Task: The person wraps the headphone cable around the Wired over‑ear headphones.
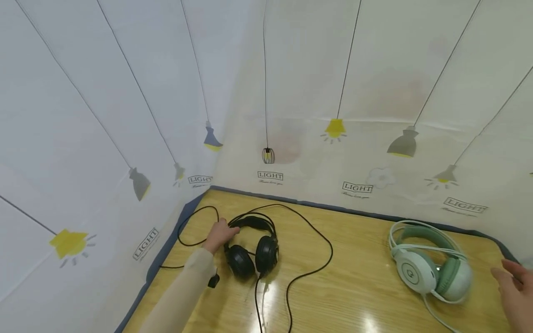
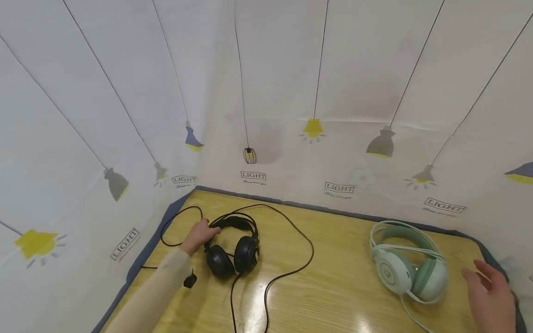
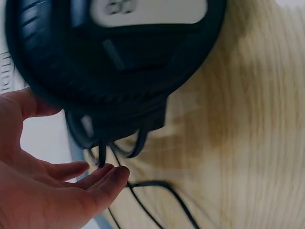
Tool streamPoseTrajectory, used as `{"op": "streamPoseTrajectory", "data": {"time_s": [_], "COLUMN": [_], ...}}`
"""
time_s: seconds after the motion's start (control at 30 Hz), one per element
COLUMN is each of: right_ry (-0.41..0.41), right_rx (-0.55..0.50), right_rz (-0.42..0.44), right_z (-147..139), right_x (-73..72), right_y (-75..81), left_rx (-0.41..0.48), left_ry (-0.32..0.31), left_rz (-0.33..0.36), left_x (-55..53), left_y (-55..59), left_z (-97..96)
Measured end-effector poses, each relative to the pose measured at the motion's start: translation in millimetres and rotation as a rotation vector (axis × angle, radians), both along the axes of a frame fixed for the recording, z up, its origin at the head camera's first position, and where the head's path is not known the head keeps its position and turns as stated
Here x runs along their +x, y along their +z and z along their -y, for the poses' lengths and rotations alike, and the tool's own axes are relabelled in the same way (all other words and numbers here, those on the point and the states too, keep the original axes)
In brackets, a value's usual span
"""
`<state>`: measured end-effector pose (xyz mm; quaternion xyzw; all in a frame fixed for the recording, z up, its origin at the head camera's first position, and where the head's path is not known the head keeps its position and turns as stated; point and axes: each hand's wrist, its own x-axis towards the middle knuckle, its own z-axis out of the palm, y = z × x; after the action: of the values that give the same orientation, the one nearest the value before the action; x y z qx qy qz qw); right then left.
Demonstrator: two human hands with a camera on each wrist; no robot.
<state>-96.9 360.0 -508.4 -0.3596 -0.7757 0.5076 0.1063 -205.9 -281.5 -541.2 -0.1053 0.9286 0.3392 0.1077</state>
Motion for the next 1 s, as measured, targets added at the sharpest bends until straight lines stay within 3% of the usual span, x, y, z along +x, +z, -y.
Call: {"op": "streamPoseTrajectory", "data": {"time_s": [0.23,0.4,0.5,0.6,0.8,1.0], "right_ry": [0.113,0.143,0.141,0.139,0.134,0.218], "right_rx": [0.064,0.077,0.060,0.053,0.057,0.042], "right_rz": [0.164,0.170,0.159,0.155,0.119,-0.027], "right_z": [9,13,15,18,20,22], "right_x": [-0.3,0.4,1.7,1.6,2.9,6.0], "right_y": [1.6,0.7,1.9,3.7,3.9,-0.1], "left_rx": [-0.067,-0.131,-0.123,-0.008,0.436,0.645], "left_ry": [0.012,-0.003,0.007,0.054,0.199,0.203], "left_rz": [-0.004,-0.030,-0.045,-0.057,-0.077,-0.176], "left_x": [-2.2,-7.6,-8.7,-6.2,-1.2,2.5], "left_y": [-12.4,-25.9,-30.5,-27.4,-17.5,3.2], "left_z": [0.7,2.1,1.1,1.2,-9.4,-33.4]}}
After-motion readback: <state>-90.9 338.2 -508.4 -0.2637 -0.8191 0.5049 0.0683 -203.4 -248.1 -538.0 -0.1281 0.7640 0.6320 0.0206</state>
